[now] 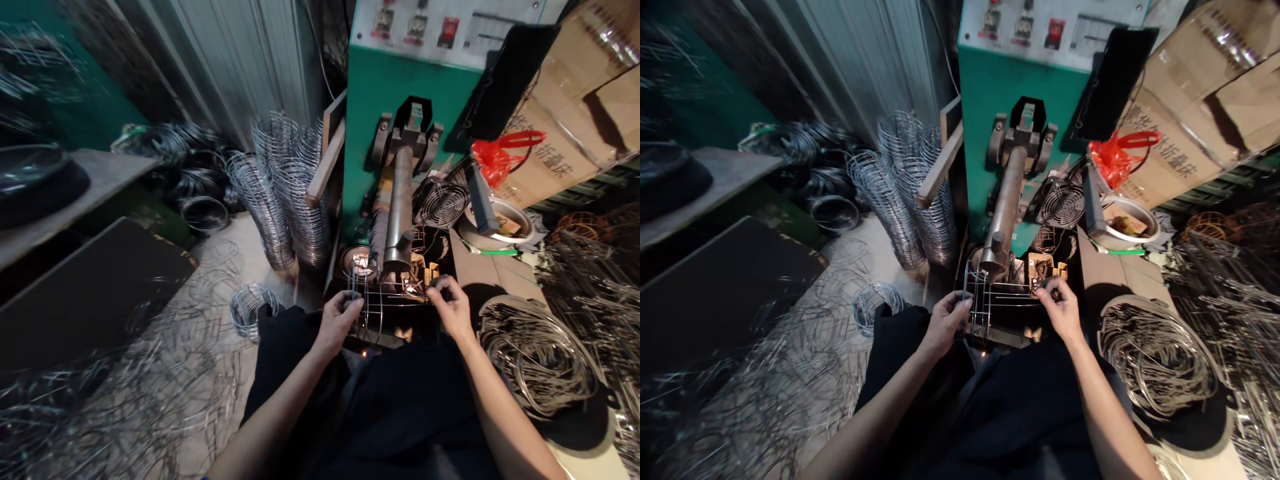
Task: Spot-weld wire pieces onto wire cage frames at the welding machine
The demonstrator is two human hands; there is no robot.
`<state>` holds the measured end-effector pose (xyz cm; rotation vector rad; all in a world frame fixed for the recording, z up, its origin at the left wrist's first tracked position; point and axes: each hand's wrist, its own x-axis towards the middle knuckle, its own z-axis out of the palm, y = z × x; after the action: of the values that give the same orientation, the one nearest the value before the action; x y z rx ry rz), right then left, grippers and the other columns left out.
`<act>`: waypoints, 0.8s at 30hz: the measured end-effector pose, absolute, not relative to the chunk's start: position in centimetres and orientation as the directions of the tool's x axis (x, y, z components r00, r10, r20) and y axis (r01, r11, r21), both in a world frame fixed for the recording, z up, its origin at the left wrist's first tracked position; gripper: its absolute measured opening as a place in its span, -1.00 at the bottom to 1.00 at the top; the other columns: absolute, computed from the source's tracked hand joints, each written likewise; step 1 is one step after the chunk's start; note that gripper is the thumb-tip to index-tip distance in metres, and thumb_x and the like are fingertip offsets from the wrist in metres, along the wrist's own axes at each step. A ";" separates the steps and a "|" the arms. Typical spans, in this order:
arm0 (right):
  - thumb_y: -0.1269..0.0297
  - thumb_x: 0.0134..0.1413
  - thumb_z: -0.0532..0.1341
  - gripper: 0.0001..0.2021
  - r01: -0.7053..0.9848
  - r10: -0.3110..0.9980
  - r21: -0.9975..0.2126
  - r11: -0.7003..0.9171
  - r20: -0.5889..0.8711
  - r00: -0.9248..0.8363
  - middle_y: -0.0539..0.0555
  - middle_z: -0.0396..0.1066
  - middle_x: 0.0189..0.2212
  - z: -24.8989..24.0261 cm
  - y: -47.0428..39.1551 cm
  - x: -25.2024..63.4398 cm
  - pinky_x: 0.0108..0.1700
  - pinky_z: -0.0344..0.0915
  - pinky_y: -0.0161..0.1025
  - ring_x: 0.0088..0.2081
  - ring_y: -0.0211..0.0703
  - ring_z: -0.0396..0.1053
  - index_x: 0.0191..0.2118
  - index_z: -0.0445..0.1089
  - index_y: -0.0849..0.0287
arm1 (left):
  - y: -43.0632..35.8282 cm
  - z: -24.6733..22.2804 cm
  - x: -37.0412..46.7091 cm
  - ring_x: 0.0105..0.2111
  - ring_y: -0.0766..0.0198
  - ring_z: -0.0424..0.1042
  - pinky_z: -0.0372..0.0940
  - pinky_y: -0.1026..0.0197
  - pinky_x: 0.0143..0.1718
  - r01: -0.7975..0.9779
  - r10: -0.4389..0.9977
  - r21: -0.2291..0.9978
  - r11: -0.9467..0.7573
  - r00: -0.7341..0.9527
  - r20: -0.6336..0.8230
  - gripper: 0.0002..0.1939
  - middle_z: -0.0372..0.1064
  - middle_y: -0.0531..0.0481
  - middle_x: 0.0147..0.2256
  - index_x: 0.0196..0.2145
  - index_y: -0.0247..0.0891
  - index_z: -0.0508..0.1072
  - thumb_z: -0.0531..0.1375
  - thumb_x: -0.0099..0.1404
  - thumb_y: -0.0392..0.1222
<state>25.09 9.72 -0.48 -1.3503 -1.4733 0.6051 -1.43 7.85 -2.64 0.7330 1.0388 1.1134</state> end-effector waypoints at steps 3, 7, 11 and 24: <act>0.05 0.18 0.23 -0.71 0.472 0.948 -0.838 0.272 0.318 0.019 0.06 0.28 -0.37 -0.5 8.9 24.9 -0.14 0.20 -0.11 -0.25 -0.05 0.25 -0.47 0.30 0.09 | 7.7 -3.0 -0.6 -0.70 0.50 0.05 0.04 0.42 -0.69 -0.408 0.955 0.869 0.281 0.025 -0.297 -0.58 0.14 0.22 -0.65 -0.25 -0.28 0.43 0.36 0.11 0.10; 0.05 0.18 0.24 -0.67 0.489 0.945 -0.824 0.285 0.327 0.002 0.06 0.28 -0.38 -0.2 8.7 24.2 -0.15 0.19 -0.10 -0.27 -0.04 0.26 -0.52 0.29 0.10 | 7.6 -3.3 0.3 -0.73 0.52 -0.04 -0.07 0.43 -0.72 -0.451 0.964 0.866 0.215 -0.047 -0.263 -0.59 0.08 0.26 -0.70 -0.25 -0.29 0.43 0.36 0.11 0.08; 0.05 0.15 0.28 -0.63 0.518 0.938 -0.800 0.302 0.345 -0.014 0.02 0.21 -0.47 0.0 9.0 23.6 -0.24 0.16 -0.14 -0.34 -0.10 0.21 -0.56 0.24 0.11 | 7.9 -3.2 0.2 -0.73 0.52 -0.07 -0.09 0.42 -0.73 -0.470 0.967 0.858 0.207 -0.034 -0.252 -0.58 0.02 0.28 -0.70 -0.26 -0.30 0.43 0.37 0.10 0.07; 0.16 0.12 0.33 -0.63 0.509 0.909 -0.774 0.376 0.414 -0.042 -0.04 0.19 -0.52 -0.6 10.6 23.0 -0.29 0.12 -0.21 -0.39 -0.19 0.19 -0.58 0.22 0.14 | 8.4 -3.5 0.0 -0.72 0.52 -0.06 -0.07 0.42 -0.71 -0.485 0.974 0.857 0.174 -0.041 -0.221 -0.61 0.03 0.26 -0.68 -0.21 -0.33 0.47 0.35 0.16 0.03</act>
<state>23.03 10.57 -0.58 -1.2663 -1.6937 0.5317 -0.02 8.43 -3.46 0.6469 0.9907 1.3205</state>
